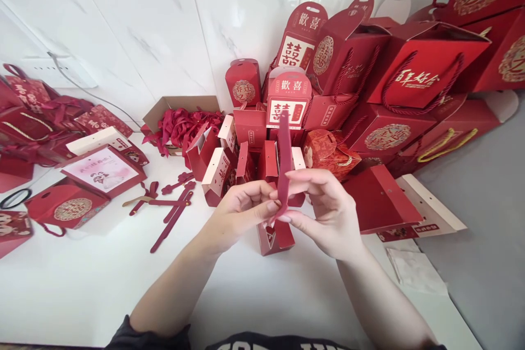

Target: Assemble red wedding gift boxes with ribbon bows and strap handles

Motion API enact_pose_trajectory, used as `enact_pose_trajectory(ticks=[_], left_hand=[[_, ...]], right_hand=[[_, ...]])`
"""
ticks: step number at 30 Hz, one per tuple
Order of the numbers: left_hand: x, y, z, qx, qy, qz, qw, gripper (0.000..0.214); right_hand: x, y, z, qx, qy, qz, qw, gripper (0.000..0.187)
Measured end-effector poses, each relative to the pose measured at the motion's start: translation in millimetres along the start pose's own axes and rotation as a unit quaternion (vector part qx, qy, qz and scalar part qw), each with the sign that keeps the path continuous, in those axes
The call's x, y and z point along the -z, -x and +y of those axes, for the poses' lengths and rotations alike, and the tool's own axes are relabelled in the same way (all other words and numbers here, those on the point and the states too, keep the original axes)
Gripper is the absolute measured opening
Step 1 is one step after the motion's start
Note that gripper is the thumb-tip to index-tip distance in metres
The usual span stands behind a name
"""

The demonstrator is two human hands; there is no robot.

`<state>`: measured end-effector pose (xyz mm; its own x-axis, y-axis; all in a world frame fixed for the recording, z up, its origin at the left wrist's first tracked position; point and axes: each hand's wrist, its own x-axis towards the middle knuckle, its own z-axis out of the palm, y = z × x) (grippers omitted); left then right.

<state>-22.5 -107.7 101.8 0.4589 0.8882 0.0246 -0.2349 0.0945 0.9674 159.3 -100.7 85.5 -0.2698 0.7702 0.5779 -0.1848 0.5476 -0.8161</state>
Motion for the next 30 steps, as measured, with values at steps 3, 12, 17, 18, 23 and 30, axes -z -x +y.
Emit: enact_pose_trajectory(ticks=[3,12,17,18,23,30], left_hand=[[-1.3,1.8,1.2,-0.005,-0.035,0.002,0.999,0.014],[1.0,14.4,13.7,-0.156,-0.333,0.021,0.930,0.019],[-0.1,13.2,12.5,-0.277,-0.421,0.051,0.862,0.023],[-0.5,12.6,11.7,-0.292,-0.430,0.057,0.852,0.020],[-0.4,11.6,8.6,-0.364,-0.444,0.070,0.816,0.015],[-3.6,10.9,8.1,-0.404,-0.459,0.096,0.785,0.024]], right_hand=[[0.1,0.1,-0.8,-0.028,-0.043,0.018,0.999,0.071],[8.3,3.9,-11.5,-0.060,0.050,0.033,0.996,0.059],[10.8,5.4,-15.1,-0.033,0.089,0.041,0.995,0.075],[10.9,5.5,-15.3,-0.030,0.086,0.036,0.995,0.078],[9.3,3.4,-13.7,-0.022,0.023,0.025,0.999,0.078],[10.0,-3.5,-6.9,0.027,0.005,-0.042,0.999,0.018]])
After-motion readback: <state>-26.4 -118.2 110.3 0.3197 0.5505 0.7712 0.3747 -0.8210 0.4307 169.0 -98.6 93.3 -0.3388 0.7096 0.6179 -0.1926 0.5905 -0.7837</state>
